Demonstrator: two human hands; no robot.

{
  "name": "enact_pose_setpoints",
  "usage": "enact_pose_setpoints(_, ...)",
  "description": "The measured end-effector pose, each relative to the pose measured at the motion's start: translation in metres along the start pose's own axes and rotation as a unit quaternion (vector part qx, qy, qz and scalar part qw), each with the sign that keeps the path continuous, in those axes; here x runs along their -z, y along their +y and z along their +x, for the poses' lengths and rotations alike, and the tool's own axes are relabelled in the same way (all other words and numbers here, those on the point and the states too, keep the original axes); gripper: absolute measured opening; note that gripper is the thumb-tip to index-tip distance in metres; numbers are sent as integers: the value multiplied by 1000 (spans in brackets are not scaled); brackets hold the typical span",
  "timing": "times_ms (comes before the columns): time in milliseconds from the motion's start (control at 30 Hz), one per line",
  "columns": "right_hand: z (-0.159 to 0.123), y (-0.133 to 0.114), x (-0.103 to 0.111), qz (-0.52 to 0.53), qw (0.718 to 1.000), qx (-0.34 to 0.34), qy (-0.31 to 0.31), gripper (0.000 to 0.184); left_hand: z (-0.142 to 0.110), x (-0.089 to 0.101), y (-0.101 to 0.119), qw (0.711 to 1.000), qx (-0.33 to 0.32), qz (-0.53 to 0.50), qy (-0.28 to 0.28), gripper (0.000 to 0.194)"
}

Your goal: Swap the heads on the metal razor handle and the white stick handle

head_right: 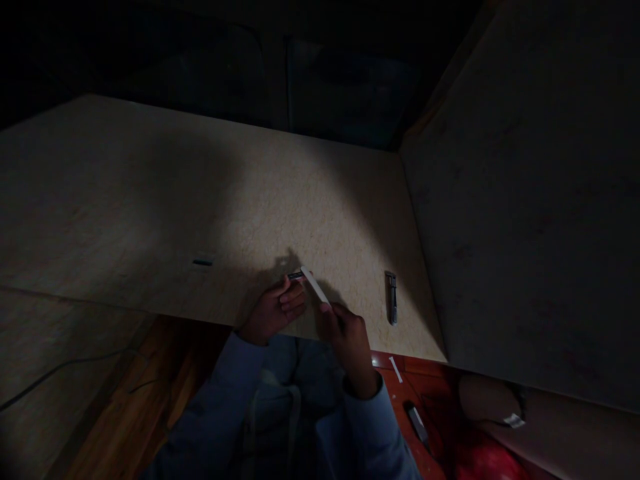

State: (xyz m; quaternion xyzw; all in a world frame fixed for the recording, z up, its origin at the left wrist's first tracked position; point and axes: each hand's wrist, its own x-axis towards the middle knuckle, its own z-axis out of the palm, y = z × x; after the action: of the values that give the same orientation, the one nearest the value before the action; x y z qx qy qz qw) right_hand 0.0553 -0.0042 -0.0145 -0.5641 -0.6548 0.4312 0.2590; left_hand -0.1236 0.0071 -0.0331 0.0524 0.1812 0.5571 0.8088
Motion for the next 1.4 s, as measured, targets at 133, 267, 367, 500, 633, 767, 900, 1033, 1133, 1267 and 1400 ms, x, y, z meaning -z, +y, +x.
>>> enact_pose_setpoints(133,-2,-6,-6,-16,1000,8,4,53,1,2,-1,1000,-5,-4,-9,24)
enact_pose_setpoints(267,-4,-13,-13,-24,999,35,-12,51,1,2,-1,1000,-6,-2,8,28)
enact_pose_setpoints(367,-6,-16,-18,-32,998,53,-28,46,0,1,0,999,8,-4,34,28)
enact_pose_setpoints(500,-7,-19,-18,-30,997,54,-36,45,-1,0,0,999,13,-9,49,28)
enact_pose_setpoints(633,-5,-16,-12,-20,999,35,-26,48,0,-1,-1,1000,2,-2,23,28)
enact_pose_setpoints(767,-2,-8,-4,-18,1000,14,2,52,0,-2,-1,1000,-5,1,3,25)
enact_pose_setpoints(900,-2,-4,-1,-26,1000,6,12,53,-1,1,-1,1000,-7,9,1,24)
enact_pose_setpoints(1033,-4,-8,-5,-30,999,18,15,54,0,4,-2,1000,-13,11,-21,24)
enact_pose_setpoints(1133,-5,-12,-8,-32,999,31,10,53,0,3,-3,999,-20,23,-22,28)
enact_pose_setpoints(1267,-4,-13,-8,-28,999,28,-1,52,0,2,-3,999,-17,39,-9,31)
enact_pose_setpoints(1400,-5,-13,-8,-22,998,41,-29,48,-1,2,-2,999,-4,41,15,34)
